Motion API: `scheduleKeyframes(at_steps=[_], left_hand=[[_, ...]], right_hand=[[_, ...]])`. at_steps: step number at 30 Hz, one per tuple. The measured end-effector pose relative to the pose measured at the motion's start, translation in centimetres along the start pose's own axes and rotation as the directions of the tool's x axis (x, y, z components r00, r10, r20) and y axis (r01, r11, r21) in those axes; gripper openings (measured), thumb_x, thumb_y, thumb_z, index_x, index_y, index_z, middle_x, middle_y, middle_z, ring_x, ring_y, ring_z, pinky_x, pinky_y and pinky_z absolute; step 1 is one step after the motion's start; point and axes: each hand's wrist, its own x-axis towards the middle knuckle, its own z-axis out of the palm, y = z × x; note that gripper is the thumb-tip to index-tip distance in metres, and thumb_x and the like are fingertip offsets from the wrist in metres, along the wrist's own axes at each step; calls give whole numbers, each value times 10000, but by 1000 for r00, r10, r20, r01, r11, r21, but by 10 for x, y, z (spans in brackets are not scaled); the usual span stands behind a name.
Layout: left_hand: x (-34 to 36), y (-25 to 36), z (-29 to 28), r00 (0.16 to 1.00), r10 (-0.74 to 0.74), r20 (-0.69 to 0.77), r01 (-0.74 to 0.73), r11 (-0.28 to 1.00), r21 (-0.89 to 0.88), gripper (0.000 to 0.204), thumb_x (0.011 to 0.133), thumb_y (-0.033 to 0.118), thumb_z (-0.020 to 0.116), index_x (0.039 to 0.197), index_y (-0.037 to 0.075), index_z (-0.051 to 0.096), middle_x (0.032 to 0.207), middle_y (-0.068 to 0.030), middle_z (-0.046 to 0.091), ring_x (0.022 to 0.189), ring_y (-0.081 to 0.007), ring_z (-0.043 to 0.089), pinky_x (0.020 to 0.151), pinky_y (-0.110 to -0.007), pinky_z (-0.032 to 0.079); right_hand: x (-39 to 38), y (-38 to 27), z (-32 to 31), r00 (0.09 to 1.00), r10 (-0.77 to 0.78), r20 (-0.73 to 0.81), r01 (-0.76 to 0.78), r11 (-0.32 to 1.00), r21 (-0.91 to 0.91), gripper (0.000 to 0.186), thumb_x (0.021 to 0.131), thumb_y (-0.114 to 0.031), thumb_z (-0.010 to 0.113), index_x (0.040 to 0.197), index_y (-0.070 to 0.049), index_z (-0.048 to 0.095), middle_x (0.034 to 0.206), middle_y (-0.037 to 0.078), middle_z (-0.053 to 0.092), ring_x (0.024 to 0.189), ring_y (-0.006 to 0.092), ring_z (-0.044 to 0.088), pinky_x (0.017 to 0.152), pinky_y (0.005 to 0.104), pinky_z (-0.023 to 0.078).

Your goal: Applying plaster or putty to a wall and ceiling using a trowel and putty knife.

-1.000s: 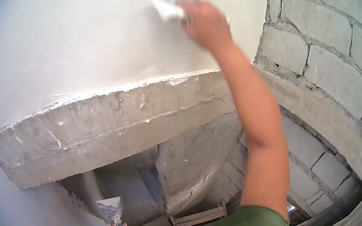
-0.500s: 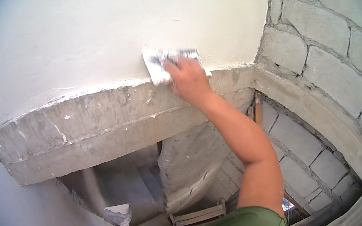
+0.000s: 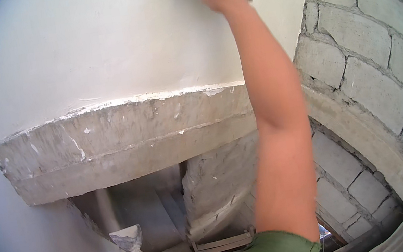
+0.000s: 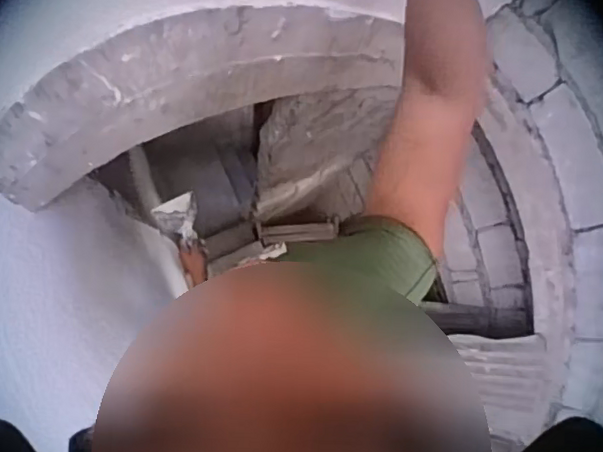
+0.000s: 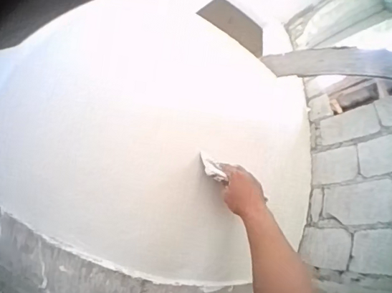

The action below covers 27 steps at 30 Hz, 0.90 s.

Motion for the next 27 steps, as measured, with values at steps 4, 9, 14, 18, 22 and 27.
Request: scheduleKeyframes(at_steps=[4, 9, 14, 18, 22, 27], left_hand=[[-5, -35, -28, 997, -62, 45, 59, 995, 76, 121, 926, 119, 599, 998, 32, 557, 795, -38, 583, 593, -96, 527, 480, -276, 425], [5, -6, -20, 983, 14, 186, -56, 973, 225, 111, 918, 115, 606, 979, 33, 562, 725, -24, 574, 560, -98, 530, 458, -272, 431], [13, 26, -3, 990, 12, 144, -49, 965, 258, 124, 931, 148, 609, 981, 44, 564, 729, -31, 576, 560, -105, 544, 475, -266, 434], [13, 17, -3, 993, 33, 115, -50, 988, 148, 99, 924, 102, 598, 961, 17, 564, 727, -13, 562, 581, -113, 532, 503, -293, 453], [-1, -22, -12, 953, 301, -25, -288, 930, 227, 188, 878, 150, 654, 961, 7, 563, 739, -78, 616, 589, -245, 603, 570, -374, 498], [-11, -89, -64, 998, -51, 31, 41, 962, 268, 201, 918, 201, 644, 1040, 42, 638, 754, -70, 640, 684, -141, 553, 538, -307, 428]], right_hand=[[-104, -11, 50, 998, -69, -7, 69, 989, 132, 532, 757, -43, 669, 1265, -191, 623, 1225, 87, 636, 1111, 295, 615, 925, 398, 522], [-206, -37, 46, 965, -230, 124, 212, 967, 142, 467, 757, -46, 679, 1205, -178, 660, 1097, 112, 669, 1015, 298, 643, 868, 424, 520], [-91, -23, 2, 947, -276, -162, 296, 948, 114, 481, 747, -23, 654, 1210, -158, 653, 1167, 99, 661, 1069, 305, 624, 901, 413, 526], [14, -24, -21, 941, -221, -257, 230, 973, 7, 432, 788, -64, 631, 1211, -146, 649, 1170, 93, 659, 1076, 315, 621, 904, 424, 519], [26, -32, 5, 987, -3, -160, 7, 1000, 28, 401, 828, -86, 592, 1222, -142, 633, 1180, 138, 650, 1104, 326, 611, 947, 430, 497], [-110, -44, 58, 979, -203, -29, 205, 972, 116, 530, 719, 5, 646, 1225, -153, 638, 1184, 133, 641, 1098, 344, 604, 923, 448, 500]])
